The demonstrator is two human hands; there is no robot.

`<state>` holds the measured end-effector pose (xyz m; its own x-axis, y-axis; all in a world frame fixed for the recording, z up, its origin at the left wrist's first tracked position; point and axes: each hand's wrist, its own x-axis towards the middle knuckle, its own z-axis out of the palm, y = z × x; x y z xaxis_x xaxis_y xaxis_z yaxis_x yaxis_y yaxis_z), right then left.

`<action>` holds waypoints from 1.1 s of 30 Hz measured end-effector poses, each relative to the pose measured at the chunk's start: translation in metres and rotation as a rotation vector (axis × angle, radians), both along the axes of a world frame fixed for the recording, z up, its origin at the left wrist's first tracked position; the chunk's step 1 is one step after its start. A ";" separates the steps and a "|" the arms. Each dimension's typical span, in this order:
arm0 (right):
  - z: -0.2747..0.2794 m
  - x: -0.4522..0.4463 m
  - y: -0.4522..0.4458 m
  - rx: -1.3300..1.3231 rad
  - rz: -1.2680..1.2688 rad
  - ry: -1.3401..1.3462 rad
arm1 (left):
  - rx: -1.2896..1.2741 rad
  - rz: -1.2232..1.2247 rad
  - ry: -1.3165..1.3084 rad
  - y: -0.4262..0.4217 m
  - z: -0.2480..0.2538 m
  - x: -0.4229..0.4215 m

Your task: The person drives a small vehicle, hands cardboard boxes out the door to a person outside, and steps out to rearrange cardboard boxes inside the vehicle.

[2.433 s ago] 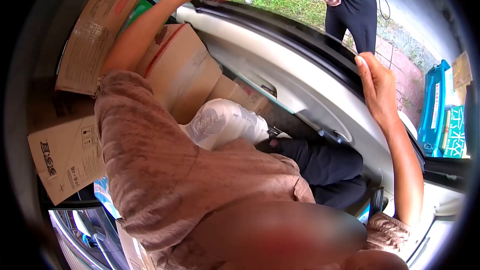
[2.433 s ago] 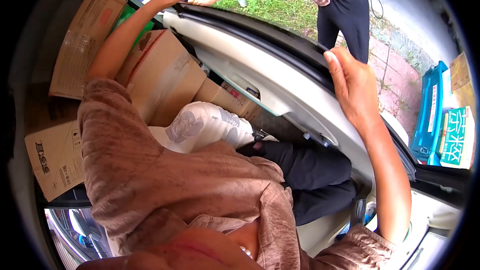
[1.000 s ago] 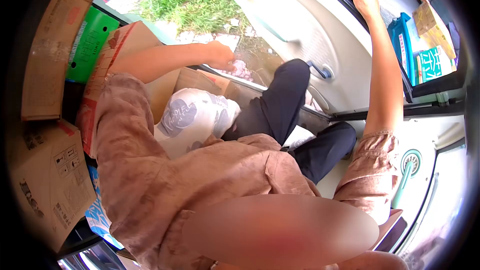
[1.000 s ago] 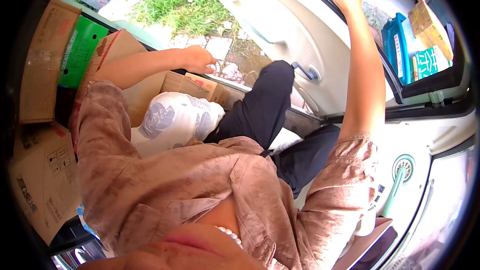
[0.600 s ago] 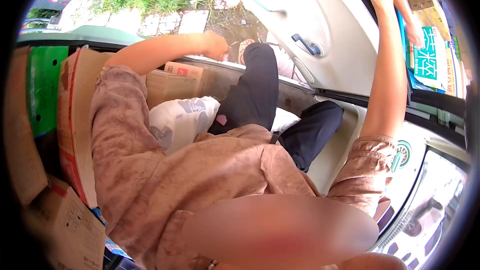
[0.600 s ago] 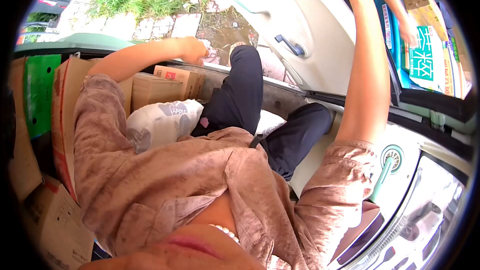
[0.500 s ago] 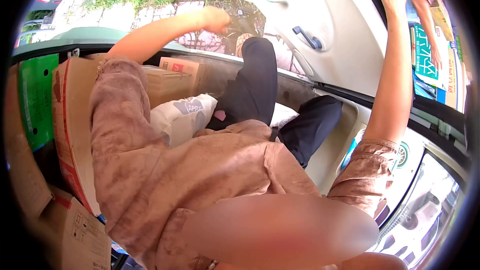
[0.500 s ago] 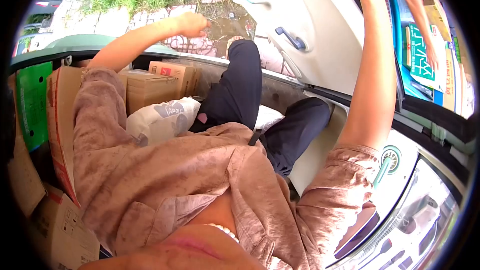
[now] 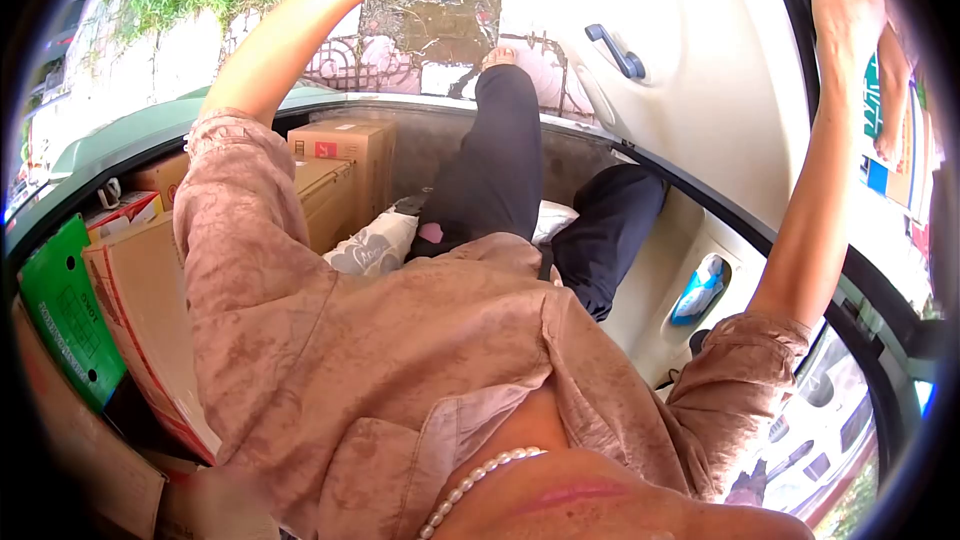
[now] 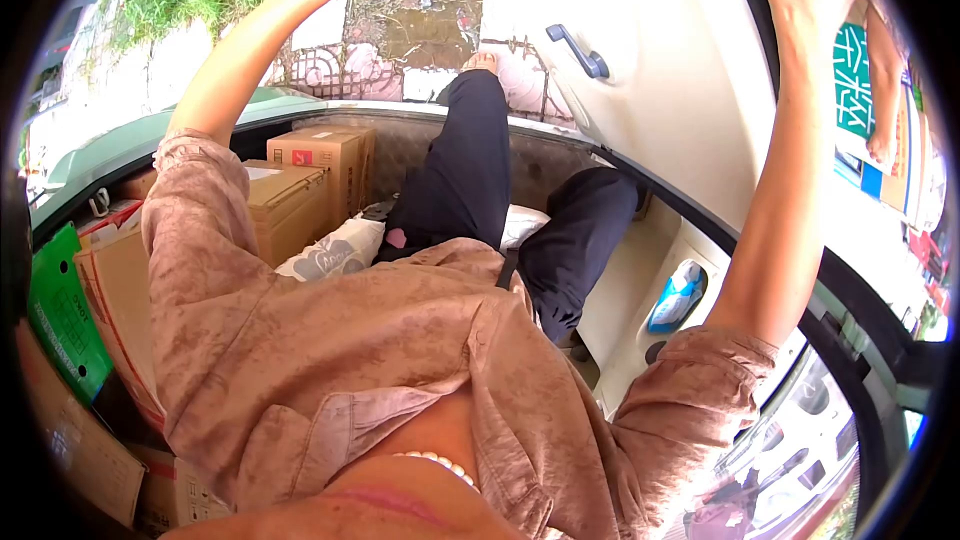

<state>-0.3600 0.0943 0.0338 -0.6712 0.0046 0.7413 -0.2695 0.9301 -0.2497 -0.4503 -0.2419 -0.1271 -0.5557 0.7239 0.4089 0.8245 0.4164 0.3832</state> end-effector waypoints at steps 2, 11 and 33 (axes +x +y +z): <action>-0.005 -0.003 0.008 0.014 -0.153 -0.009 | -0.093 0.026 -0.075 -0.011 -0.016 -0.005; -0.004 0.003 0.021 -0.016 -0.444 -0.027 | -1.344 -0.078 -0.815 -0.160 -0.191 0.094; 0.023 0.026 0.010 -0.300 -0.726 -0.160 | -1.684 0.708 -0.526 -0.499 -0.145 0.147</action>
<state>-0.3343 0.1038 0.0565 -0.5221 0.6646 0.5345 0.4370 0.7466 -0.5016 -0.3038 -0.7412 -0.2718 -0.7028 -0.2505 -0.6658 0.3106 0.7340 -0.6040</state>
